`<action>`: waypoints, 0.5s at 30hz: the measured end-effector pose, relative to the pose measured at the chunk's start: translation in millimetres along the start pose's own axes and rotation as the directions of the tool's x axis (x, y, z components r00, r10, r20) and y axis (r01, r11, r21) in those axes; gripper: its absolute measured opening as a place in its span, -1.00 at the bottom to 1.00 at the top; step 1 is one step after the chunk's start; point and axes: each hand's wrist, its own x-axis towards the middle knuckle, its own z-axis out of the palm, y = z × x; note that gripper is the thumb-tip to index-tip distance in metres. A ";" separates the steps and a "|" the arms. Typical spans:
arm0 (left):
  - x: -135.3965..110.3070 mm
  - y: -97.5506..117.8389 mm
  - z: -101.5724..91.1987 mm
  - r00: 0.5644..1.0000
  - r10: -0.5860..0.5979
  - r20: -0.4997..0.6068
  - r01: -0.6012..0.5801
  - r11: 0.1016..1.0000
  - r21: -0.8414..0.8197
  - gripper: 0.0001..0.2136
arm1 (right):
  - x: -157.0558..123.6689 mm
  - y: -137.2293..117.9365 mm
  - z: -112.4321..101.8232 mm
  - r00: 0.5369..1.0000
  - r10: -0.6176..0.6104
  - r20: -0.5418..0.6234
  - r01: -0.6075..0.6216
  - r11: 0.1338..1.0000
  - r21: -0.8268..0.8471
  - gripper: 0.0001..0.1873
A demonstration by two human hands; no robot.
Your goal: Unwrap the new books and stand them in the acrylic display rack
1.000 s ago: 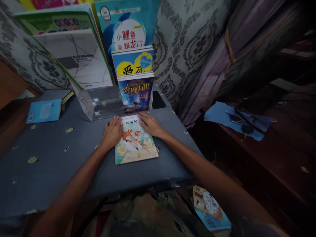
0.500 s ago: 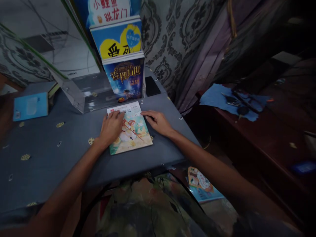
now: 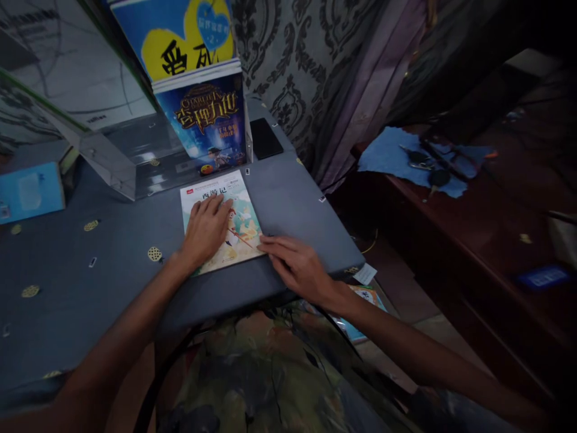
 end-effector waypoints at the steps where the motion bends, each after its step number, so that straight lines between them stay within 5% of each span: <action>1: 0.1 -0.1 -0.5 1.000 0.009 0.002 -0.009 1.000 -0.002 -0.63 | -3.1 -1.7 0.8 1.000 -0.015 -0.006 0.015 1.000 -0.005 -0.62; 5: -13.2 6.7 -5.8 0.988 0.155 -0.010 -0.155 0.986 -0.068 -0.65 | -8.3 0.0 2.0 0.992 -0.112 -0.057 0.113 0.994 0.012 -0.62; 9: -48.3 30.6 -7.7 0.918 0.396 -0.031 -0.397 0.909 -0.128 -0.66 | -9.6 4.9 2.1 0.966 -0.227 -0.124 0.226 0.974 -0.022 -0.64; 15: -76.4 54.4 1.1 0.916 0.395 -0.071 -0.398 0.916 -0.051 -0.60 | -9.0 3.2 2.9 0.953 -0.272 -0.137 0.265 0.962 -0.068 -0.66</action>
